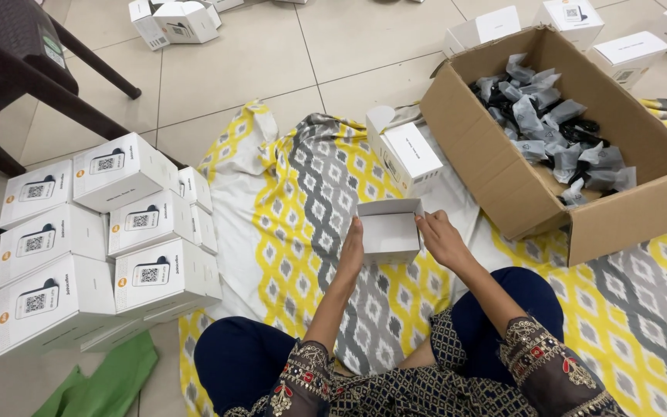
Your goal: The person packs small electronic devices and accessories into retail boxes.
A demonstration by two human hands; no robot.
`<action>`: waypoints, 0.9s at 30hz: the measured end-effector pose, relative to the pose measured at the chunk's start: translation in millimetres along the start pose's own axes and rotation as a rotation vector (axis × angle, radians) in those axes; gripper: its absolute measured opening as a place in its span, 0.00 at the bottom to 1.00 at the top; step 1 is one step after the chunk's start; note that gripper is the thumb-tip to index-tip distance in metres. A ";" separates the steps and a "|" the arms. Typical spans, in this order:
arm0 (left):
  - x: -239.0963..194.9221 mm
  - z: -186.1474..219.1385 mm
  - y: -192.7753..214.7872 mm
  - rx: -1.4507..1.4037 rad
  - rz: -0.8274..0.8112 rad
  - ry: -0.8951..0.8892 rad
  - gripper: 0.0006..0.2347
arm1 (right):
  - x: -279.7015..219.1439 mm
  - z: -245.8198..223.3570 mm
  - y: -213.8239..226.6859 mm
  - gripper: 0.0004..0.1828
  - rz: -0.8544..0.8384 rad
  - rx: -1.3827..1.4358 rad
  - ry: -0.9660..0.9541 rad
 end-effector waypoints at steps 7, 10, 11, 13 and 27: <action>-0.7 18.8 10.2 0.173 0.059 -0.263 0.35 | 3.6 -10.1 0.5 0.26 -0.084 0.281 0.021; -1.3 20.2 9.2 0.179 0.047 -0.330 0.34 | 0.7 -8.8 3.4 0.24 -0.083 0.315 0.010; 3.5 16.0 9.7 0.189 0.053 -0.373 0.33 | -0.5 -10.2 3.9 0.22 -0.078 0.266 0.047; 10.2 9.6 10.3 0.197 0.060 -0.417 0.32 | -2.2 -6.8 0.4 0.21 -0.073 0.215 0.086; -59.6 86.5 -0.2 0.527 0.091 -0.963 0.24 | -40.5 -60.2 41.9 0.58 0.292 -0.114 0.385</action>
Point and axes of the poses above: each hand's wrist, its own x-axis towards the middle knuckle, its own y-axis out of the back of the hand, z = x × y, the point moved 8 cm from there along x, towards the middle knuckle, and after that the axes turned 14 degrees about -x, right-handed, at the moved point
